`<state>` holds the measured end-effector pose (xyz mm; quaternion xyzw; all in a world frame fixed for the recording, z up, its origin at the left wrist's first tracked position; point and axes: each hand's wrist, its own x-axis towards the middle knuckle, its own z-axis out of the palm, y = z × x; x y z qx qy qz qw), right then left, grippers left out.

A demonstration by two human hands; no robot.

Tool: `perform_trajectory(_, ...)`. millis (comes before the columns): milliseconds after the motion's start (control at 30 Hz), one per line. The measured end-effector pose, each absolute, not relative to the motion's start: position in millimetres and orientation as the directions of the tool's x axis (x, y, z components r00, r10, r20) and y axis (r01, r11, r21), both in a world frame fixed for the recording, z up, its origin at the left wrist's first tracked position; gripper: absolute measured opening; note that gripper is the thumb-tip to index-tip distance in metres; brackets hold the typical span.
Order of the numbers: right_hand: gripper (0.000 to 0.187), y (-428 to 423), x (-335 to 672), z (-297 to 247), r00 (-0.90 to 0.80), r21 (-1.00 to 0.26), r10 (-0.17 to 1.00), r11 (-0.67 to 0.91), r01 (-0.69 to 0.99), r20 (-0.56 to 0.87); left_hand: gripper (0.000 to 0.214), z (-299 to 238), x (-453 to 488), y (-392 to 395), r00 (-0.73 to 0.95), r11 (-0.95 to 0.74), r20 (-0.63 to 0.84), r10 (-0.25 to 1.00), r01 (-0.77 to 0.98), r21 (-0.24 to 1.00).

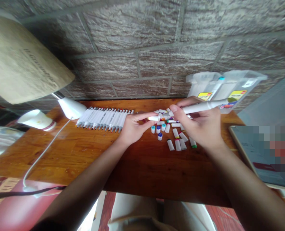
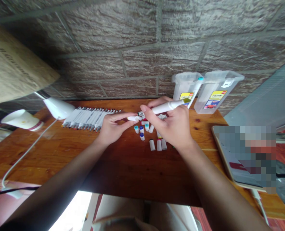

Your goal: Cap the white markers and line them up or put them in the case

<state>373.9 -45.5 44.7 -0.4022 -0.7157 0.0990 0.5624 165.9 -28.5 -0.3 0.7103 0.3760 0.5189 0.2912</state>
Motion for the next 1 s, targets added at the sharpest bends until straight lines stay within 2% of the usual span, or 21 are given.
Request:
perform_trajectory(167, 0.024, -45.6, 373.0, 45.1, -0.061, -0.601, 0.692, 0.663, 0.446, 0.719, 0.025, -1.0, 165.9, -28.5, 0.172, -0.539, 0.511, 0.842, 0.247, 0.805)
perform_trajectory(533, 0.016, -40.7, 371.7, 39.2, -0.178, -0.495, 0.608, 0.756, 0.429, 0.774, 0.028, -1.9, 167.4, -29.4, 0.188, -0.548, 0.516, 0.836, 0.227, 0.805)
perform_trajectory(700, 0.015, -39.9, 372.5, 41.3, -0.112, -0.474, 0.588, 0.737, 0.482, 0.801, 0.028, 1.4, 168.3, -30.9, 0.203, -0.555, 0.519, 0.83, 0.217, 0.803)
perform_trajectory(833, 0.017, -37.1, 377.0, 41.3, 0.049, -0.594, 0.65, 0.658, 0.463, 0.758, 0.027, 2.4, 169.4, -30.5, 0.18, -0.525, 0.495, 0.85, 0.222, 0.822)
perform_trajectory(1000, 0.017, -36.9, 375.8, 43.0, 0.168, -0.736, 0.724, 0.614, 0.286, 0.669, 0.032, -1.1, 168.8, -27.7, 0.111, -0.479, 0.466, 0.878, 0.216, 0.851)
